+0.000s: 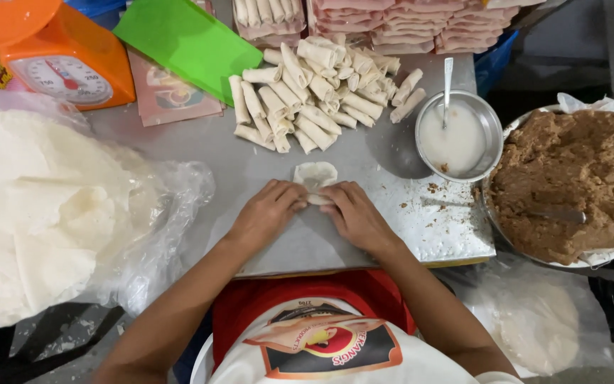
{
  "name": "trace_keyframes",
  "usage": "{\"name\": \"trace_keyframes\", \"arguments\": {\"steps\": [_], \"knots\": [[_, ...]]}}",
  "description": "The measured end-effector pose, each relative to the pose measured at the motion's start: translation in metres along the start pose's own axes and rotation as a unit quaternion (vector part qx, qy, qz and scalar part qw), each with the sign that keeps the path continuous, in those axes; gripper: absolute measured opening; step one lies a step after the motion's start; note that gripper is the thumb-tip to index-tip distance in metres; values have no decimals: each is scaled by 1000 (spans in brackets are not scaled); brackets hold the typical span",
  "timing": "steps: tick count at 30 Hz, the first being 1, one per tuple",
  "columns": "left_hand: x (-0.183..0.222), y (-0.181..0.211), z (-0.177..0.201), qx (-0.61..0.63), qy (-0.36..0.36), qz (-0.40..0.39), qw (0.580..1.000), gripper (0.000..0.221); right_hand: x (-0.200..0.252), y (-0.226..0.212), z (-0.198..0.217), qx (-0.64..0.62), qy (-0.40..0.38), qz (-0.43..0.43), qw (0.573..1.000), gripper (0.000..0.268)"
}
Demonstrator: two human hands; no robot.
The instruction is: A person efficiently wraps spring rolls by placing filling on a wrapper, applying sealant, and rolling it into a cylinder.
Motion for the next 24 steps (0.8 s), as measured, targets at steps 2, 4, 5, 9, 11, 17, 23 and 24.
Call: {"name": "trace_keyframes", "arguments": {"steps": [2,4,5,9,11,17,23,24], "knots": [[-10,-7,0,-28,19,5,999,5,-3,16,0,13,29,14,999,12],[-16,-13,-3,-52,40,0,998,4,-13,18,2,64,48,29,996,10],[-19,-15,-3,-78,63,-5,995,3,-18,19,5,116,68,47,990,10],[-23,6,10,-24,63,-28,997,10,-14,10,4,52,40,32,997,12],[-25,3,15,-30,52,-9,998,7,-12,19,0,27,12,23,999,19],[-36,-21,-11,-130,80,-34,988,5,-38,32,13,117,57,52,990,8],[-45,-12,-4,-86,47,2,995,12,-40,30,21,5,-1,-11,1000,28],[-42,-12,-11,-86,47,4,995,12,-40,32,20,4,-3,-11,1000,28]]}}
Point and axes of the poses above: each hand's wrist, its own x-axis away from the middle knuckle, its own z-axis out of the back of the hand, y = z × x, the point moved 6 cm from there along -x, towards the middle knuckle, and after that the axes turned 9 degrees about -x, right-handed, at the moved point
